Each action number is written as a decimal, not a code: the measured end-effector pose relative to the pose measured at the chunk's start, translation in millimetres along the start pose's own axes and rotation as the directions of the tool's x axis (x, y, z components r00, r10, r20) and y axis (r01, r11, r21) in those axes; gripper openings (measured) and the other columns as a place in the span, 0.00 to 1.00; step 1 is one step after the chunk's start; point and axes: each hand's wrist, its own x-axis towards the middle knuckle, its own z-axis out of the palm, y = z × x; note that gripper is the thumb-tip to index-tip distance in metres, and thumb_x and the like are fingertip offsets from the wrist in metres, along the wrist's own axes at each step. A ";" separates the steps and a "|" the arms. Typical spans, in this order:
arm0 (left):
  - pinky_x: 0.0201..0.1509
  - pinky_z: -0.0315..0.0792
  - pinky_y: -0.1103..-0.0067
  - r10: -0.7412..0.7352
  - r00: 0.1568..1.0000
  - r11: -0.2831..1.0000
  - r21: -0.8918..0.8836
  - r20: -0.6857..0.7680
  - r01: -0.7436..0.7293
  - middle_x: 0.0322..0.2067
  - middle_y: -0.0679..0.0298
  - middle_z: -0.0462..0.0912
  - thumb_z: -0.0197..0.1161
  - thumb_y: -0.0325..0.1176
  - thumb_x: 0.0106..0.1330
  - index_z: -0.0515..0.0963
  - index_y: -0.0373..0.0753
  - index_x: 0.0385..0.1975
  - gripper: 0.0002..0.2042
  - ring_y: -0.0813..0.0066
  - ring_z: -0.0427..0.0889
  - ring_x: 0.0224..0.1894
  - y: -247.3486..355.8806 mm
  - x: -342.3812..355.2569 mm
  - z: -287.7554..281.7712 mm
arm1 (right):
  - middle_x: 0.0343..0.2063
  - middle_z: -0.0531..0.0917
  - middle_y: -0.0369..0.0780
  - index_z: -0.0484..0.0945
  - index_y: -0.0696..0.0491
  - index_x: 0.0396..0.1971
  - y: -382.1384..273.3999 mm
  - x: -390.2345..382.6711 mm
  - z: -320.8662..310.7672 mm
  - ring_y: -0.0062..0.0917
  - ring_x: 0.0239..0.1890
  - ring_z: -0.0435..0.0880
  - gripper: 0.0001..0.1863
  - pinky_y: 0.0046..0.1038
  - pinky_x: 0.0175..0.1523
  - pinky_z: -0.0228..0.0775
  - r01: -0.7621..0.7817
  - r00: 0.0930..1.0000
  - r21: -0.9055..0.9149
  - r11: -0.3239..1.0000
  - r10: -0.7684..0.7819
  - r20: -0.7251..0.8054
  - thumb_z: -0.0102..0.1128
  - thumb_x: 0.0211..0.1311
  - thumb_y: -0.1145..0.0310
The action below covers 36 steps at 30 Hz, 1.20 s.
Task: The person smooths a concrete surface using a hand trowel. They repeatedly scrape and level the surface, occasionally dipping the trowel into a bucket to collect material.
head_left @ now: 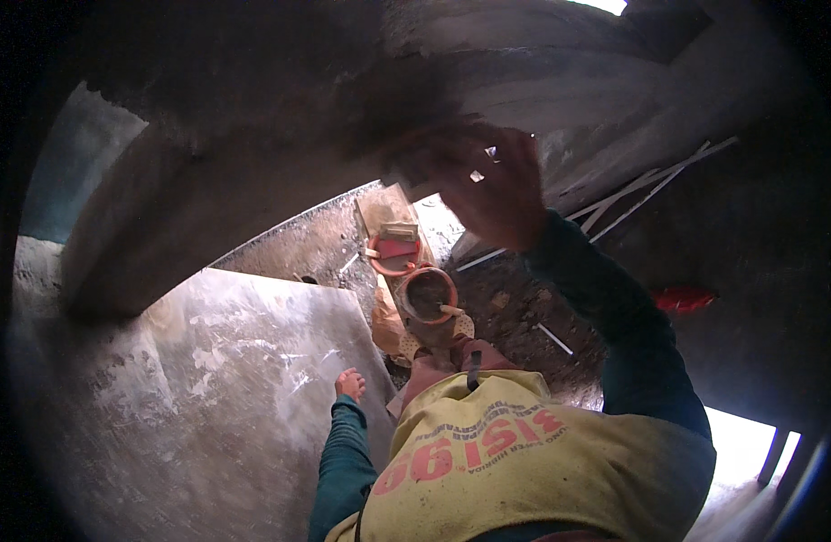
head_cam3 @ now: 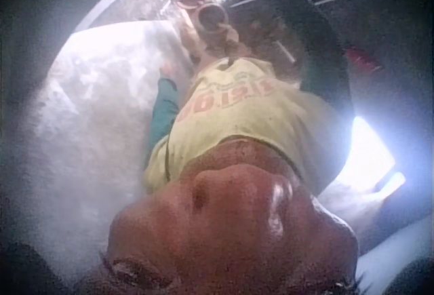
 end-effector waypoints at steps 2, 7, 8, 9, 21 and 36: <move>0.43 0.76 0.62 0.016 1.000 1.000 0.007 -0.015 -0.015 0.44 0.59 0.81 0.48 0.46 0.76 0.72 0.42 0.60 0.20 0.62 0.79 0.41 5.5 0.1 -1.8 | 0.51 0.83 0.37 0.82 0.47 0.50 42.9 1.5 -8.7 0.34 0.55 0.79 0.24 0.40 0.57 0.67 0.044 0.984 -0.130 0.991 -0.066 -0.168 0.74 0.50 0.72; 0.46 0.77 0.63 0.049 0.989 0.980 0.198 -0.141 -0.020 0.50 0.57 0.78 0.52 0.40 0.74 0.70 0.42 0.63 0.20 0.62 0.79 0.44 22.1 -14.8 3.6 | 0.48 0.82 0.42 0.79 0.52 0.56 112.7 -24.5 -33.1 0.33 0.49 0.80 0.27 0.41 0.55 0.71 -0.372 0.873 -0.108 0.922 0.308 -0.379 0.73 0.53 0.75; 0.48 0.78 0.62 0.045 0.988 0.987 0.162 -0.147 -0.021 0.53 0.53 0.76 0.53 0.38 0.72 0.69 0.40 0.64 0.22 0.60 0.79 0.46 23.0 -17.7 2.0 | 0.47 0.82 0.42 0.79 0.52 0.56 121.0 -26.2 -36.6 0.32 0.48 0.79 0.28 0.41 0.55 0.71 -0.399 0.856 -0.061 0.915 0.348 -0.382 0.73 0.53 0.75; 0.49 0.78 0.61 0.046 0.989 0.989 0.145 -0.142 -0.025 0.53 0.53 0.76 0.54 0.38 0.71 0.69 0.39 0.65 0.23 0.59 0.79 0.48 23.9 -18.8 -0.2 | 0.47 0.82 0.42 0.79 0.52 0.57 125.6 -26.7 -41.2 0.32 0.47 0.79 0.28 0.41 0.55 0.71 -0.425 0.838 -0.014 0.905 0.387 -0.384 0.73 0.53 0.76; 0.42 0.80 0.70 0.194 0.979 0.969 0.144 0.063 -0.201 0.39 0.62 0.82 0.59 0.28 0.70 0.72 0.36 0.61 0.20 0.69 0.82 0.39 96.6 -22.8 37.5 | 0.53 0.82 0.37 0.84 0.46 0.45 7.0 -17.3 7.9 0.35 0.58 0.79 0.20 0.42 0.58 0.68 -0.077 0.996 0.043 0.996 0.079 -0.052 0.74 0.49 0.70; 0.60 0.75 0.67 0.890 -0.235 -0.428 0.540 0.390 -0.725 0.48 0.55 0.86 0.60 0.24 0.72 0.83 0.34 0.48 0.09 0.58 0.84 0.51 338.0 -309.6 244.6 | 0.52 0.82 0.40 0.81 0.50 0.50 112.5 -38.3 -6.5 0.37 0.56 0.79 0.22 0.44 0.62 0.66 -0.394 0.835 0.135 0.909 0.416 -0.361 0.75 0.54 0.67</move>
